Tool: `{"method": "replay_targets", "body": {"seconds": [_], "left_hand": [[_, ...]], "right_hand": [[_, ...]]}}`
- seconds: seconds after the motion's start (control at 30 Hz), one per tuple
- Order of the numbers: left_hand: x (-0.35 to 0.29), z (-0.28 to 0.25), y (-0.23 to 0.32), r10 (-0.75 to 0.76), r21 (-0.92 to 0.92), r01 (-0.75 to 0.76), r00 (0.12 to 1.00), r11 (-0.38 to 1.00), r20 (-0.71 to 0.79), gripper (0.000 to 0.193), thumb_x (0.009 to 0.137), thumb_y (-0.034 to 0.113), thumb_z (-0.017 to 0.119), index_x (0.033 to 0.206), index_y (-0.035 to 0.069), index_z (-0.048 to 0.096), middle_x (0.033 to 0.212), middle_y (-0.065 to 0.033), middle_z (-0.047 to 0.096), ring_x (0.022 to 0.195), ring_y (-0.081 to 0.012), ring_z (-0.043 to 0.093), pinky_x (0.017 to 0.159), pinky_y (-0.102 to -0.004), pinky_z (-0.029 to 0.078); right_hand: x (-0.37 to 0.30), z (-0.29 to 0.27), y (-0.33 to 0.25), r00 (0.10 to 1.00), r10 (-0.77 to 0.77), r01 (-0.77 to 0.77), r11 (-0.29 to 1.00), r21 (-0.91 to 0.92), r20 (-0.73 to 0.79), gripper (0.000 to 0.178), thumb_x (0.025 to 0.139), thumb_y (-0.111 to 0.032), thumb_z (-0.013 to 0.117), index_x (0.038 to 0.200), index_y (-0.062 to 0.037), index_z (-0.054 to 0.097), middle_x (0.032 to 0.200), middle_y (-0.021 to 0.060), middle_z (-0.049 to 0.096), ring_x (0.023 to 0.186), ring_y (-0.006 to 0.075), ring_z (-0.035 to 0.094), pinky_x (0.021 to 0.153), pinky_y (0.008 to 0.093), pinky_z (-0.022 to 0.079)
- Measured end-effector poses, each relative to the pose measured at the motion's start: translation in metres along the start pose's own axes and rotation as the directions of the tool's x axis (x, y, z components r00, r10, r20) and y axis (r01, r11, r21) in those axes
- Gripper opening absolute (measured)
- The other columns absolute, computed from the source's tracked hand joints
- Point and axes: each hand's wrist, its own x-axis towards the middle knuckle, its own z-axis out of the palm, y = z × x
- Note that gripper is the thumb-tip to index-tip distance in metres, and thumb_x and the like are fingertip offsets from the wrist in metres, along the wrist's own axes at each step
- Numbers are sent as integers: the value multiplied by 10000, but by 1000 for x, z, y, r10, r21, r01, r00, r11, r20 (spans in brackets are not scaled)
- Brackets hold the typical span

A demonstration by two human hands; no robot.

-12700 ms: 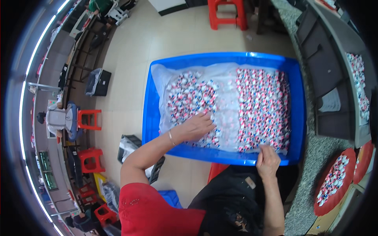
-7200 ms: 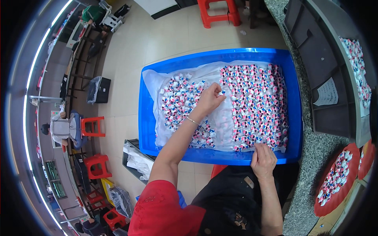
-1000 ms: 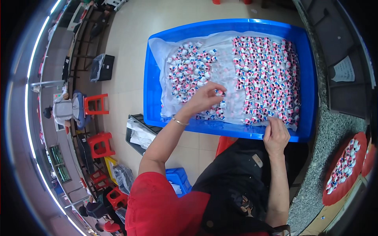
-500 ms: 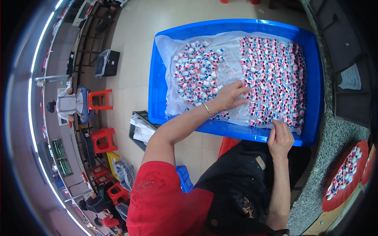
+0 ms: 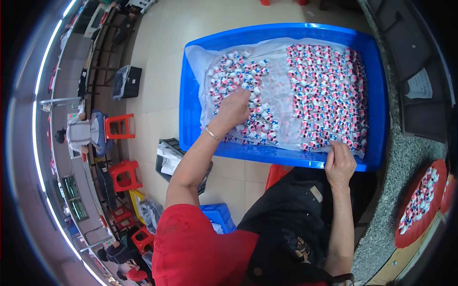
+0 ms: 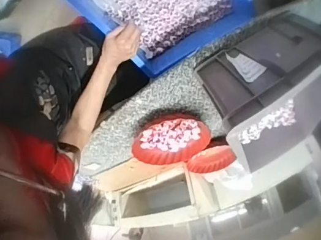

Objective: The person is sorting small multicolored toy parts from a blue bin into red plates.

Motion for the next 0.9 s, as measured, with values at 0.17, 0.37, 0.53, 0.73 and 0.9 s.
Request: {"method": "replay_targets", "body": {"seconds": [0.17, 0.37, 0.53, 0.73, 0.9], "left_hand": [[6, -6, 53, -55, -745, 140, 989, 652, 137, 364, 758, -22, 603, 1115, 43, 624, 1016, -90, 604, 843, -234, 612, 749, -322, 523], [13, 38, 89, 398, -569, -349, 916, 745, -41, 288, 759, -11, 674, 1030, 59, 607, 1026, -103, 591, 913, -261, 610, 790, -329, 515], [14, 56, 96, 283, -637, -175, 957, 751, 71, 281, 769, 8, 696, 1017, 70, 580, 1056, -103, 552, 873, -269, 617, 740, -330, 522], [13, 60, 93, 291, -651, -149, 950, 744, 116, 277, 792, 27, 702, 1035, 71, 576, 1032, -101, 514, 816, -228, 610, 704, -312, 521], [14, 60, 94, 279, -648, -175, 959, 741, 59, 265, 797, 32, 703, 1025, 61, 571, 990, -93, 511, 736, -209, 585, 665, -313, 514]], "right_hand": [[0, -1, -2, 1000, 8, -8, 1000, 1, -13, 156, 811, 13, 600, 948, -43, 650, 872, 114, 647, 782, 309, 651, 686, 378, 521], [1, -2, -1, 1000, 10, -10, 1000, 22, 1, 154, 809, 18, 609, 944, -44, 650, 867, 111, 647, 767, 303, 651, 676, 368, 521], [1, -3, -1, 1000, 7, -7, 1000, 28, -12, 149, 807, 17, 615, 937, -44, 654, 859, 109, 648, 760, 298, 652, 670, 363, 521], [0, -1, 0, 1000, 5, -4, 1000, 22, -27, 151, 806, 15, 619, 940, -43, 656, 853, 107, 648, 761, 297, 654, 665, 362, 520], [2, -3, -1, 1000, 14, -14, 1000, 23, -14, 147, 807, 12, 620, 935, -48, 659, 858, 106, 652, 757, 295, 656, 659, 363, 519]]}}
